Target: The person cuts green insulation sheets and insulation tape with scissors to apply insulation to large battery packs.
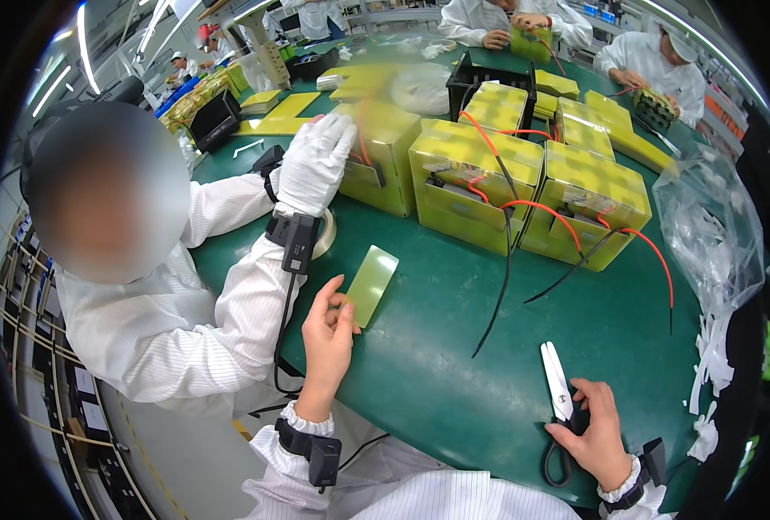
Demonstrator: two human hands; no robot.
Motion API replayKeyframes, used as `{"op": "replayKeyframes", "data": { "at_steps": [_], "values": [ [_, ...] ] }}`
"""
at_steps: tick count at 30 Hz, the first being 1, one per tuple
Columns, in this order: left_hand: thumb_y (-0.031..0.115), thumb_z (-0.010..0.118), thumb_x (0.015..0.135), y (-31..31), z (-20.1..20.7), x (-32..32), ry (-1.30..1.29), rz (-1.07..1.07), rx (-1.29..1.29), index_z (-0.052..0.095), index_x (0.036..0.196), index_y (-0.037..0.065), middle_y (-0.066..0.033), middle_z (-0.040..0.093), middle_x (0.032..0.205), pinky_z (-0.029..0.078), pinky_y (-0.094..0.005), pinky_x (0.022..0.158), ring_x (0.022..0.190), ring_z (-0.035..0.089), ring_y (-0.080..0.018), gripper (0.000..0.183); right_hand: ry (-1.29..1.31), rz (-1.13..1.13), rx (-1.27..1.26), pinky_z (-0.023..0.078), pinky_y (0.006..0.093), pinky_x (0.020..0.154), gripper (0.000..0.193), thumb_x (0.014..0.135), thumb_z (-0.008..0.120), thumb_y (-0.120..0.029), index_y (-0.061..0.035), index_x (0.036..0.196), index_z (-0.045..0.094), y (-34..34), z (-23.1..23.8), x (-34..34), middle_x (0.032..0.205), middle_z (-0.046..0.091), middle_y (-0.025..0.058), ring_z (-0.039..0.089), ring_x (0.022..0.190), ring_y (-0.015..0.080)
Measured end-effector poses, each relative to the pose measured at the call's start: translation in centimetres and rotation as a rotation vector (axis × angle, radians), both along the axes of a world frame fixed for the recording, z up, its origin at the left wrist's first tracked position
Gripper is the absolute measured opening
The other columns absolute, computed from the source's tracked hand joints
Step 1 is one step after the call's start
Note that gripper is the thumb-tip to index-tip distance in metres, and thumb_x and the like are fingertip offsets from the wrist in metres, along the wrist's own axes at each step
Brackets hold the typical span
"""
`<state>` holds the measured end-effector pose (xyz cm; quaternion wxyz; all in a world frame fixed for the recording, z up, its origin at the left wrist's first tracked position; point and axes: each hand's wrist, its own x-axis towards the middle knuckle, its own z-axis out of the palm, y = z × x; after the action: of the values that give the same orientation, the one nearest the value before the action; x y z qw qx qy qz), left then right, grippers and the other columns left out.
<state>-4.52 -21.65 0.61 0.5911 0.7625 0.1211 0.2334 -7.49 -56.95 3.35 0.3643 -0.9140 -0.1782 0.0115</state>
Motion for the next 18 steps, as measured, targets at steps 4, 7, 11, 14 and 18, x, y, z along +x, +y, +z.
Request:
{"op": "replayKeyframes", "data": {
  "at_steps": [4,7,11,14,18],
  "values": [
    [0.0,0.05,0.085,-0.09,-0.23,0.14,0.035,-0.013,0.016,0.045,0.121,-0.002,-0.0047,0.052,0.084,0.044,-0.0199,0.052,0.061,0.051,-0.0061,0.036,0.0,0.015,-0.028,0.04,0.035,0.068,0.059,0.06,0.076,-0.013,-0.0004,0.11,0.047,0.1,0.17,0.01,0.09,0.048,0.0125,0.047,0.081,0.0265],
    [0.0,0.051,0.084,0.13,-0.18,-0.01,0.031,-0.009,0.03,0.046,0.12,-0.002,-0.0048,0.053,0.084,0.044,-0.0198,0.052,0.06,0.051,-0.0059,0.036,0.008,0.011,-0.018,0.04,0.0337,0.067,0.06,0.061,0.075,-0.012,-0.0005,0.112,0.046,0.15,0.24,0.01,0.089,0.048,0.0115,0.045,0.079,0.025],
    [0.0,0.051,0.084,-0.04,-0.45,0.21,0.036,-0.007,0.028,0.046,0.12,-0.001,-0.0049,0.053,0.084,0.044,-0.0198,0.052,0.06,0.05,-0.0059,0.036,0.073,-0.035,-0.001,0.039,0.032,0.066,0.061,0.061,0.074,-0.011,-0.0006,0.114,0.045,0.13,0.3,0.03,0.088,0.047,0.0101,0.043,0.076,0.023],
    [0.0,0.051,0.084,0.01,-0.51,0.23,0.025,-0.012,0.022,0.046,0.12,-0.002,-0.0051,0.053,0.084,0.044,-0.0198,0.052,0.059,0.05,-0.0059,0.036,0.064,-0.034,0.004,0.039,0.0308,0.065,0.063,0.061,0.074,-0.01,-0.0008,0.116,0.044,0.09,0.16,0.08,0.086,0.046,0.009,0.042,0.074,0.0216],
    [0.0,0.052,0.083,0.07,-0.49,0.18,0.033,-0.014,0.044,0.046,0.12,-0.002,-0.0052,0.053,0.083,0.043,-0.0199,0.052,0.058,0.05,-0.0062,0.037,0.059,-0.036,0.0,0.039,0.0311,0.065,0.063,0.061,0.074,-0.01,-0.0007,0.116,0.044,0.14,0.19,0.11,0.085,0.046,0.0089,0.042,0.074,0.0216]
  ]
}}
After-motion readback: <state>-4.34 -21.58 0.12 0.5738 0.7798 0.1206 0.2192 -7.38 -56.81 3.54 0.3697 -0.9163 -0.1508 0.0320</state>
